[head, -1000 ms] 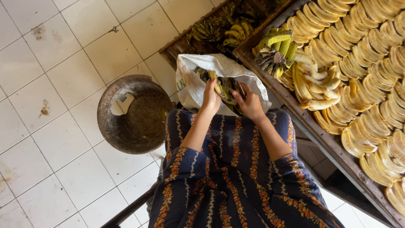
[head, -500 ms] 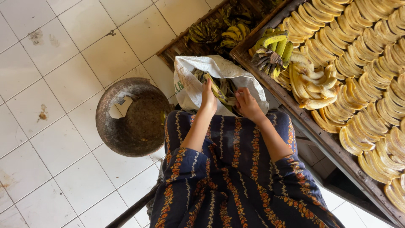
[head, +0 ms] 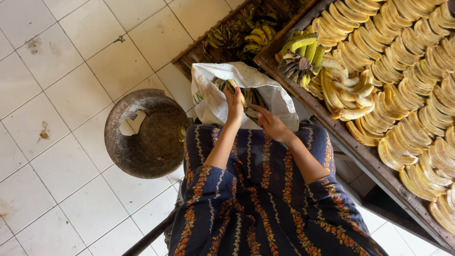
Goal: The person uses a small knife to peel green and yellow bananas, placing the peeled fruit onto a large wooden tray and the peels into a white sack.
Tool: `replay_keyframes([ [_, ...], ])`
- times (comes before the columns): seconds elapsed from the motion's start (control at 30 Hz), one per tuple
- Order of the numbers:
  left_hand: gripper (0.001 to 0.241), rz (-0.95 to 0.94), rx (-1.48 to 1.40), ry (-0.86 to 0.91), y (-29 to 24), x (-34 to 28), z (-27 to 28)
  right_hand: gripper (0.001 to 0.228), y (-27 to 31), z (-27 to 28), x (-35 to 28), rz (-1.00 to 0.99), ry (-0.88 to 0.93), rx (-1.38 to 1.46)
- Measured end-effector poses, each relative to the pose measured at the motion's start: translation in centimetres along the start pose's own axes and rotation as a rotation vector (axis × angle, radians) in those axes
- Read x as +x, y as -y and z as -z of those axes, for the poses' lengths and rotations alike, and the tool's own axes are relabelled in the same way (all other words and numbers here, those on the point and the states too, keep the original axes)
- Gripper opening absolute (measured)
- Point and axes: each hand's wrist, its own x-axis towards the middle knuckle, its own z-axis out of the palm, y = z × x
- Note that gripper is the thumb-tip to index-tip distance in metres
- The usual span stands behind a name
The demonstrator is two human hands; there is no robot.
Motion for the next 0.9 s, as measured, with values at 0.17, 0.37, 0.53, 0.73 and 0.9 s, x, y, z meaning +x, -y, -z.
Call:
replay_keyframes([
  [0.17, 0.078, -0.059, 0.107, -0.024, 1.1, 0.1, -0.2, 0.049, -0.5, -0.3, 0.0, -0.008, 0.000, 0.008],
  [0.37, 0.083, -0.097, 0.095, -0.008, 0.3, -0.2, -0.4, 0.049, 0.1, -0.5, 0.0, -0.002, -0.013, -0.016],
  [0.53, 0.087, -0.025, 0.044, -0.010, -0.4, -0.5, 0.0, 0.050, -0.3, -1.1, 0.4, 0.018, -0.068, -0.057],
  [0.73, 0.092, 0.167, -0.202, -0.117, -0.5, 0.5, 1.0, 0.051, -3.0, -1.1, 1.6, -0.052, -0.036, -0.125],
  [0.9, 0.084, 0.376, -0.515, -0.195, -1.8, 1.3, 2.2, 0.043, -4.8, -0.5, 1.8, -0.030, -0.122, -0.400],
])
